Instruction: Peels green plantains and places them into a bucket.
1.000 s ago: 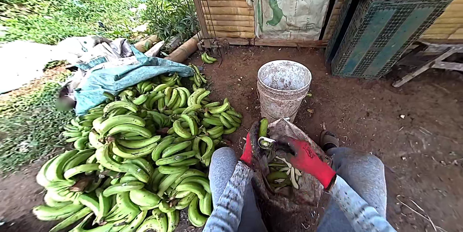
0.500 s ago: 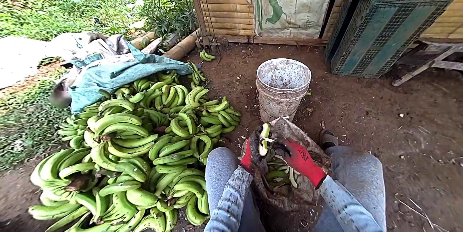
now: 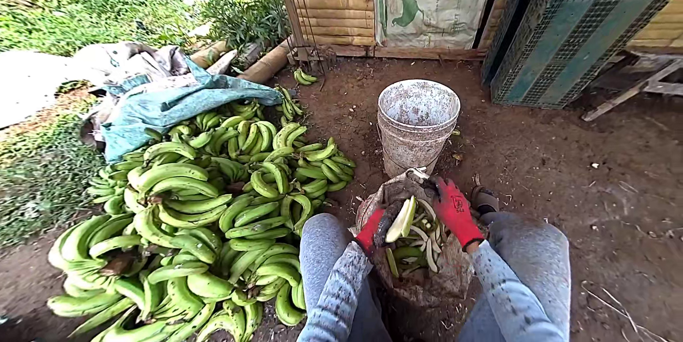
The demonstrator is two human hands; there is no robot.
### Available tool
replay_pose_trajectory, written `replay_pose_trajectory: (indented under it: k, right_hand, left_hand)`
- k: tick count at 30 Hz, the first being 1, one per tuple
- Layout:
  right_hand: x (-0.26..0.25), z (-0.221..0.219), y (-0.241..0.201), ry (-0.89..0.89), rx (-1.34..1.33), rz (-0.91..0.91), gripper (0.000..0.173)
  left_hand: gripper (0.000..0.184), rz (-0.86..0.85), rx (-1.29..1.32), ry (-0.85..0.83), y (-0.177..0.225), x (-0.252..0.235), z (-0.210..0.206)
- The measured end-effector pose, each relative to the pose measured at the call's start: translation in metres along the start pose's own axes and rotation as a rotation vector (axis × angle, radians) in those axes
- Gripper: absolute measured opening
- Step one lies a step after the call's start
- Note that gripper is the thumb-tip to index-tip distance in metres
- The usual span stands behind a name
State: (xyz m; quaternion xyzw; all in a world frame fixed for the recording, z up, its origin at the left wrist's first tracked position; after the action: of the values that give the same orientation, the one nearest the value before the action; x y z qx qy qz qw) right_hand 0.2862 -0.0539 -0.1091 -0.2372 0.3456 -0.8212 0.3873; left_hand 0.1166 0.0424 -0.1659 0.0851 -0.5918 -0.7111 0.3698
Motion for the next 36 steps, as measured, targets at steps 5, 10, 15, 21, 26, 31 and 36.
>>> replay_pose_trajectory:
  k: [5,10,15,21,26,31,36]
  right_hand:
    - [0.026,-0.011,-0.015,-0.050,-0.110,0.159,0.043]
    - [0.055,-0.035,-0.033,-0.209,0.044,0.196,0.047]
    - [0.047,-0.036,-0.033,-0.204,0.059,0.180,0.046]
    - [0.029,-0.035,-0.029,-0.144,0.073,0.152,0.046]
    - [-0.005,-0.024,0.006,-0.115,-0.038,-0.053,0.043]
    - [0.032,-0.025,-0.016,-0.104,-0.167,0.334,0.040]
    - [0.041,-0.037,-0.032,-0.241,-0.004,0.401,0.041]
  left_hand:
    - [0.043,0.055,0.517,0.161,-0.007,-0.017,0.004]
    - [0.042,0.010,0.784,0.248,0.018,-0.004,0.016]
    - [0.044,-0.095,0.672,0.271,0.024,-0.003,0.020]
    - [0.041,-0.088,0.033,0.453,0.028,0.016,0.017]
    - [0.046,-0.063,-0.474,0.275,0.045,0.038,-0.015]
    - [0.050,-0.024,0.401,0.309,0.018,-0.002,0.018]
    - [0.045,-0.035,0.818,0.230,0.020,-0.007,0.018]
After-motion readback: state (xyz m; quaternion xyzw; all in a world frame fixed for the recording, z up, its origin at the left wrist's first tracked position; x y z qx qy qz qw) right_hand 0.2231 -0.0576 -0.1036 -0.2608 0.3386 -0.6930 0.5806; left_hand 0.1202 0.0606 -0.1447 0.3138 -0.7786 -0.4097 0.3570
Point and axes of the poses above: each hand's wrist, its own x-axis away from the middle knuckle, its own z-axis out of the back of the hand, y = z × x, the point moved 8 cm from there along -x, towards the middle knuckle, and after that the axes turned 15 degrees about -x, right-handed, at the moved point
